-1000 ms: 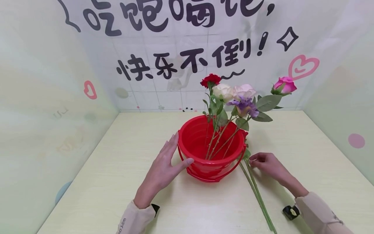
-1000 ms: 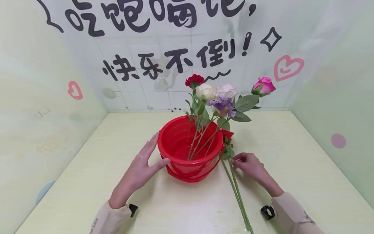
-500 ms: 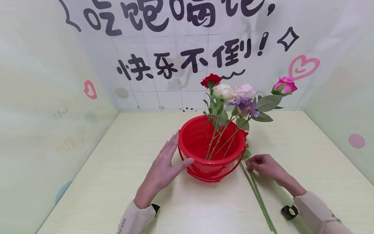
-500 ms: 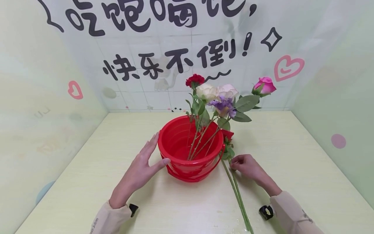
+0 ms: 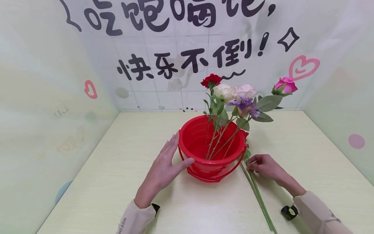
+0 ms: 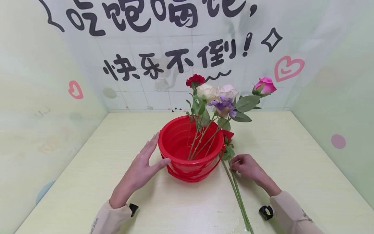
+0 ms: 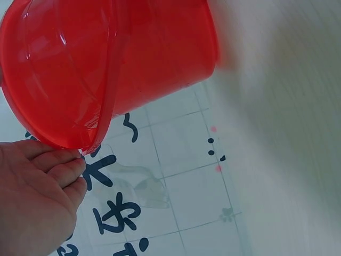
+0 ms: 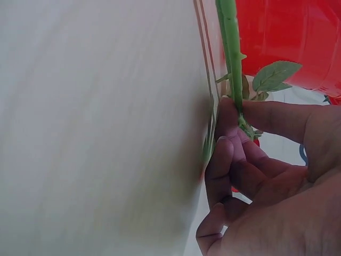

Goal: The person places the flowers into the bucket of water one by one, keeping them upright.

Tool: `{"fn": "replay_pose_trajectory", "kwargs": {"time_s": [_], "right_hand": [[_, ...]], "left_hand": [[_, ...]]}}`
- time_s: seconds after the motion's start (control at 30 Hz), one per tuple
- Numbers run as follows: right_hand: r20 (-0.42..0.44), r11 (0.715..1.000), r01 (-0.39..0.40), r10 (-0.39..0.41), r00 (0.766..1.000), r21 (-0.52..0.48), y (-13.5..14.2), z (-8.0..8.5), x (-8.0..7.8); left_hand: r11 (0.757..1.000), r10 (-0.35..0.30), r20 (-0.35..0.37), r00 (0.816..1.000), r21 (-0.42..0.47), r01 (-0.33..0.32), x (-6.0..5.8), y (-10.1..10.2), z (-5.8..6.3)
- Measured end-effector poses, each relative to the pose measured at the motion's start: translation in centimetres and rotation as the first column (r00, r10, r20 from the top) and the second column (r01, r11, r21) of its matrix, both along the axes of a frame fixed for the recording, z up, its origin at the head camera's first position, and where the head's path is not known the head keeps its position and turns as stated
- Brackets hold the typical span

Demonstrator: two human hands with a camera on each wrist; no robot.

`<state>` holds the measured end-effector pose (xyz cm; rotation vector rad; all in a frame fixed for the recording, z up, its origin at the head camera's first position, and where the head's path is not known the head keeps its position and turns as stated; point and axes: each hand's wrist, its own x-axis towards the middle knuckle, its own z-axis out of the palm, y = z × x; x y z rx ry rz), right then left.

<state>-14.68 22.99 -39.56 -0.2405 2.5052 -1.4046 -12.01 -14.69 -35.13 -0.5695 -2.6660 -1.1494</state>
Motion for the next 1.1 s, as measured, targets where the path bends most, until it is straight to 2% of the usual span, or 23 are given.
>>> {"fn": "replay_pose_trajectory", "kwargs": {"time_s": [0.33, 0.67, 1.1], "right_hand": [[-0.006, 1.000, 0.008, -0.008, 1.000, -0.004, 0.1, 0.0, 0.1], [-0.013, 0.998, 0.013, -0.014, 1.000, -0.064, 0.4, -0.2, 0.1], [-0.009, 0.995, 0.070, -0.071, 0.997, -0.066, 1.1, 0.4, 0.2]], "left_hand": [[1.000, 0.000, 0.004, 1.000, -0.008, 0.000, 0.0, 0.1, 0.0], [1.000, -0.002, -0.005, 1.000, -0.006, 0.002, 0.0, 0.1, 0.1], [1.000, 0.014, 0.026, 1.000, -0.005, -0.014, 0.1, 0.0, 0.3]]}}
